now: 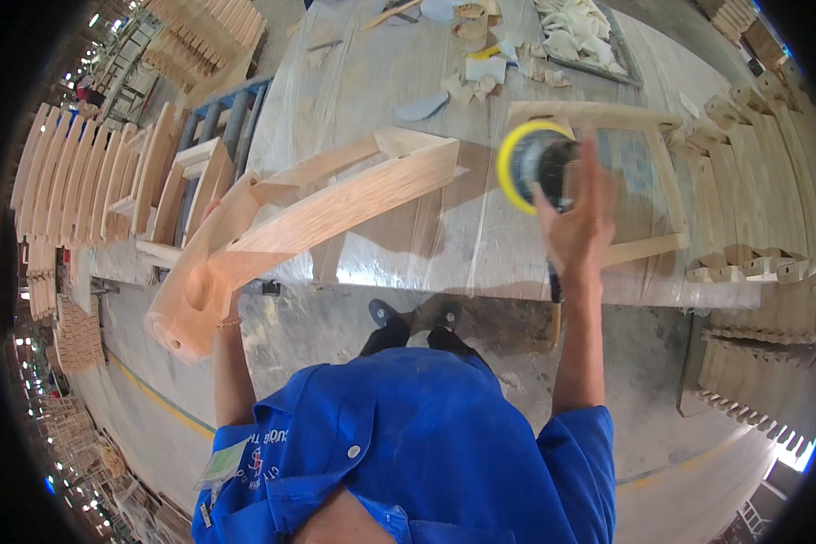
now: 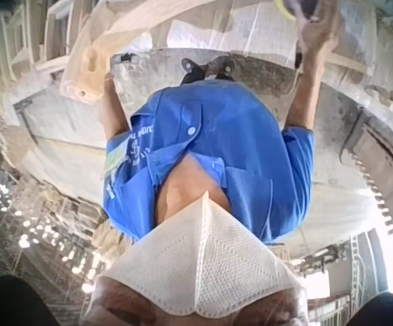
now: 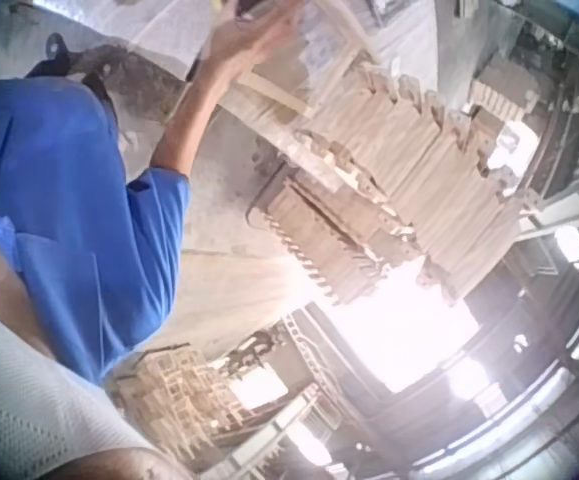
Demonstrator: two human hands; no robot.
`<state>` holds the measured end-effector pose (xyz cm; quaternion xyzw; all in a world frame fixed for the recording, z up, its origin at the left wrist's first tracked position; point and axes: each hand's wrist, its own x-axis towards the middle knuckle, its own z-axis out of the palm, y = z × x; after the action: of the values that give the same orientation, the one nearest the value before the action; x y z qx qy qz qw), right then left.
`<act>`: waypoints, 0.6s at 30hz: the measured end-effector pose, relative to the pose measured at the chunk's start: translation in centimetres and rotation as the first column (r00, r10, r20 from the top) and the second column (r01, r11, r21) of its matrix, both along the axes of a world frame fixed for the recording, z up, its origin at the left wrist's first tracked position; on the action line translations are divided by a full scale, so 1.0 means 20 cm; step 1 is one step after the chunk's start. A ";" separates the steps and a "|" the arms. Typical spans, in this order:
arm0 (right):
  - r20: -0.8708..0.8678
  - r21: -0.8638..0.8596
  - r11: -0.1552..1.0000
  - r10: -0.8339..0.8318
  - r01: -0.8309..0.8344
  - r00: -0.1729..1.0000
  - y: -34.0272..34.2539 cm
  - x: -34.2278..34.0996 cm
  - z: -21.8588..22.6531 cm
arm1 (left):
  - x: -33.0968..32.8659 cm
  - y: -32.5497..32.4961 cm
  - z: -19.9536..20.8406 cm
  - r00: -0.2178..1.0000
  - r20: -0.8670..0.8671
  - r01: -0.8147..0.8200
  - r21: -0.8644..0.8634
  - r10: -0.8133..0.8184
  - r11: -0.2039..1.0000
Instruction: The person sands wooden chair frames using a handheld orbital sander. They rotate the frames to sand all sides and edges, then wipe them with a cloth. The person places finished frames on a nearby stack.
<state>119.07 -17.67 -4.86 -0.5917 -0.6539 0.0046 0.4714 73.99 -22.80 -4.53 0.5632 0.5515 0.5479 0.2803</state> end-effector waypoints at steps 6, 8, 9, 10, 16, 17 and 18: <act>-0.148 -0.219 0.973 -0.102 0.068 0.984 -0.24 0.21 -0.08 | 0.00 -0.21 -0.20 0.486 0.834 0.216 -0.403 0.260 0.889; -0.167 -0.287 0.958 -0.062 0.011 0.984 -0.29 0.22 -0.11 | -0.07 -0.22 -0.33 0.358 0.850 0.329 -0.502 0.386 0.800; -0.197 -0.297 0.954 -0.024 -0.036 0.980 -0.30 0.22 -0.13 | -0.09 -0.23 -0.41 0.493 0.762 0.264 -0.590 0.419 0.763; -0.180 -0.347 0.936 -0.006 -0.058 0.984 -0.30 0.21 -0.15 | -0.09 -0.23 -0.50 0.609 0.686 0.215 -0.626 0.398 0.750; 0.003 -0.559 0.809 0.221 -0.182 0.975 -0.36 0.03 -0.24 | -0.07 -0.20 -0.84 0.716 0.636 0.178 -0.567 0.290 0.805; 0.102 -0.585 0.795 0.270 -0.162 0.957 -0.37 -0.03 -0.25 | -0.06 -0.19 -0.85 0.715 0.628 0.158 -0.571 0.306 0.805; 0.188 -0.592 0.786 0.350 -0.178 0.918 -0.38 -0.09 -0.25 | -0.04 -0.19 -0.86 0.696 0.654 0.165 -0.547 0.296 0.820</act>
<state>117.35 -25.32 -9.95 -0.5998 -0.7613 0.1779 0.1702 73.13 -26.57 -21.65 0.1744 0.5560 0.5425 0.6052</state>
